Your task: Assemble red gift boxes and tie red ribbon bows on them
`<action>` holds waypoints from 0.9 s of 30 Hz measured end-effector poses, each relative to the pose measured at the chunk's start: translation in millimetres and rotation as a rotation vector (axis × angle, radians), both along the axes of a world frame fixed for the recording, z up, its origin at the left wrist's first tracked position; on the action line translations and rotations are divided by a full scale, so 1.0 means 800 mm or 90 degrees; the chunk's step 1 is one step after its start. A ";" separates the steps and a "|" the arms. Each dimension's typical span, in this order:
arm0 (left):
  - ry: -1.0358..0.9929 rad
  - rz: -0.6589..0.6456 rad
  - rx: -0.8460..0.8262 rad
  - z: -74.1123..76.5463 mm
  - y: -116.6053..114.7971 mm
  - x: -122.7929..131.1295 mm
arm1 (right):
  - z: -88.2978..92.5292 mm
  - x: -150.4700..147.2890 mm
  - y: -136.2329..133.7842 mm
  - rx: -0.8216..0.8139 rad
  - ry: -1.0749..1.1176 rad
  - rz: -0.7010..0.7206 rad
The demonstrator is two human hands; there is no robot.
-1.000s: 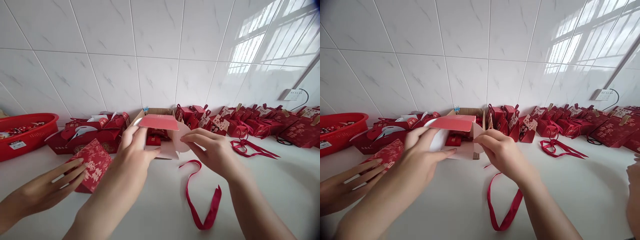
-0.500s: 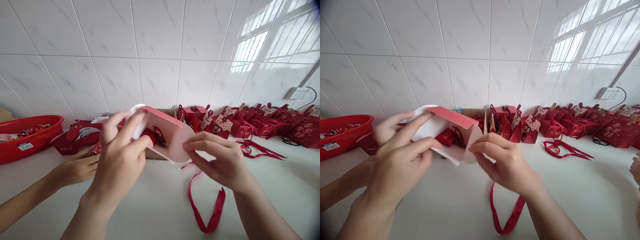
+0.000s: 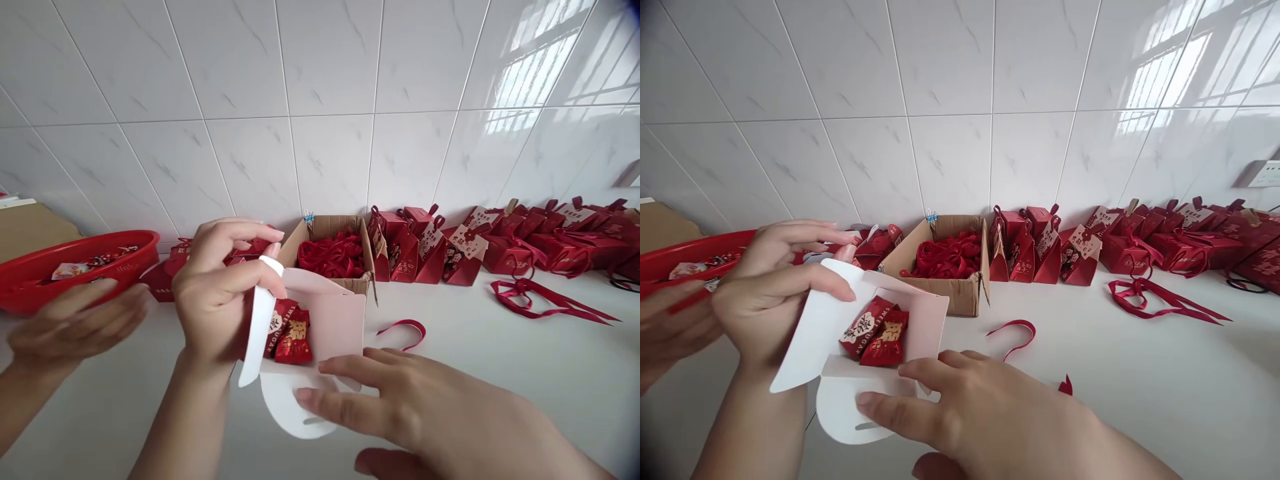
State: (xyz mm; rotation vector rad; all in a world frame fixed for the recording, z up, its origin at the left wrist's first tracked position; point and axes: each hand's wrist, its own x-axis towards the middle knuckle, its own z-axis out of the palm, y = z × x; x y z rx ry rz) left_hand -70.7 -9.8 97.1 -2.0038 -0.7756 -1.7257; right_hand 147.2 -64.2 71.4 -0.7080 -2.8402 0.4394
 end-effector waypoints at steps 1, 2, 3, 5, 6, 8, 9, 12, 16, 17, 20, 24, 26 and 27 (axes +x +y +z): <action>-0.024 -0.022 -0.008 0.000 0.000 0.002 | 0.000 -0.001 0.001 0.007 -0.008 0.011; -0.046 -0.042 -0.018 0.000 -0.001 0.003 | 0.001 -0.001 0.002 0.013 -0.011 0.013; -0.064 -0.057 -0.029 0.000 -0.002 0.003 | 0.001 -0.001 0.001 0.019 -0.008 0.002; -0.070 -0.078 -0.067 0.001 -0.005 -0.001 | 0.000 0.004 -0.002 0.027 0.003 -0.042; -0.038 -0.084 -0.111 0.002 -0.007 -0.004 | 0.000 0.008 -0.004 0.024 0.005 -0.065; 0.095 -0.083 -0.243 0.003 -0.009 -0.011 | -0.003 0.017 -0.004 -0.002 -0.003 -0.099; 0.185 -0.078 -0.323 0.002 -0.009 -0.014 | -0.005 0.021 -0.003 -0.024 -0.013 -0.111; 0.392 -0.052 -0.527 -0.004 -0.006 -0.011 | -0.011 0.030 0.007 -0.097 -0.050 -0.124; 0.457 -0.015 -0.663 -0.014 -0.001 0.008 | -0.011 0.026 0.018 -0.133 -0.086 -0.121; 0.459 -0.011 -0.682 -0.015 -0.002 0.012 | -0.010 0.024 0.019 -0.134 -0.089 -0.118; 0.472 0.000 -0.714 -0.015 -0.012 0.017 | -0.010 0.023 0.017 -0.122 -0.106 -0.115; 0.529 0.012 -0.755 -0.014 -0.030 0.015 | -0.013 0.026 0.017 -0.090 -0.159 -0.142; 0.536 -0.002 -0.789 -0.017 -0.035 0.016 | -0.013 0.027 0.020 -0.098 -0.172 -0.124; 0.534 -0.009 -0.807 -0.018 -0.035 0.017 | -0.012 0.027 0.023 -0.107 -0.169 -0.113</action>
